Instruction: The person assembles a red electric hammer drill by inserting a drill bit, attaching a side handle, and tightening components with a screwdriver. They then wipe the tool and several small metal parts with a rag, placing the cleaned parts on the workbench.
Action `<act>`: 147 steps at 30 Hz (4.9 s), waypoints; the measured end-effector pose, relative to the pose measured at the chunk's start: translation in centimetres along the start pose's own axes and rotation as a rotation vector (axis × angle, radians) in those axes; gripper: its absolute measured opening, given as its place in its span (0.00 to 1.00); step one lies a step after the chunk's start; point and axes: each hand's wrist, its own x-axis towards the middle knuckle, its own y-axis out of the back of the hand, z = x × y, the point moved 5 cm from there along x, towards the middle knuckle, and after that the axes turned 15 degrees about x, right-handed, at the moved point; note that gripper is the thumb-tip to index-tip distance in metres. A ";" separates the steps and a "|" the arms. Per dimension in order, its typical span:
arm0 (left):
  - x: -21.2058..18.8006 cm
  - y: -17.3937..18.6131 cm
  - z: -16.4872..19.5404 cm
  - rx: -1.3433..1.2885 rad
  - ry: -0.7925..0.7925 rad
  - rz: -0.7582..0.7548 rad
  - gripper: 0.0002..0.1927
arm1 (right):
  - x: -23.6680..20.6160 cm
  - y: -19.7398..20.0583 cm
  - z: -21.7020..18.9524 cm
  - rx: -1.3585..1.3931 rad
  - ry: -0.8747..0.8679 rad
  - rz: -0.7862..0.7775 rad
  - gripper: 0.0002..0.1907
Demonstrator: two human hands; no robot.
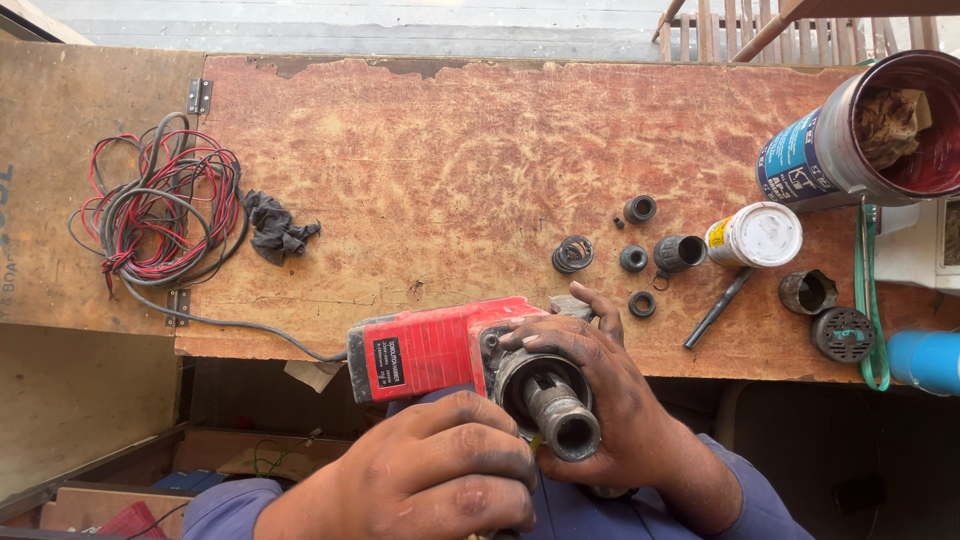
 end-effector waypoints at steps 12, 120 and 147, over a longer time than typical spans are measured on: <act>-1.3 -1.6 -0.3 0.121 -0.060 -0.041 0.11 | 0.0 0.3 0.1 0.000 0.021 0.008 0.44; -19.5 0.8 -29.9 0.552 1.014 0.095 0.25 | -2.2 -1.6 0.7 -0.339 -0.581 0.308 0.61; -9.7 5.1 -23.6 -0.582 0.786 0.541 0.11 | -4.0 -1.6 0.4 -0.150 -0.687 0.505 0.54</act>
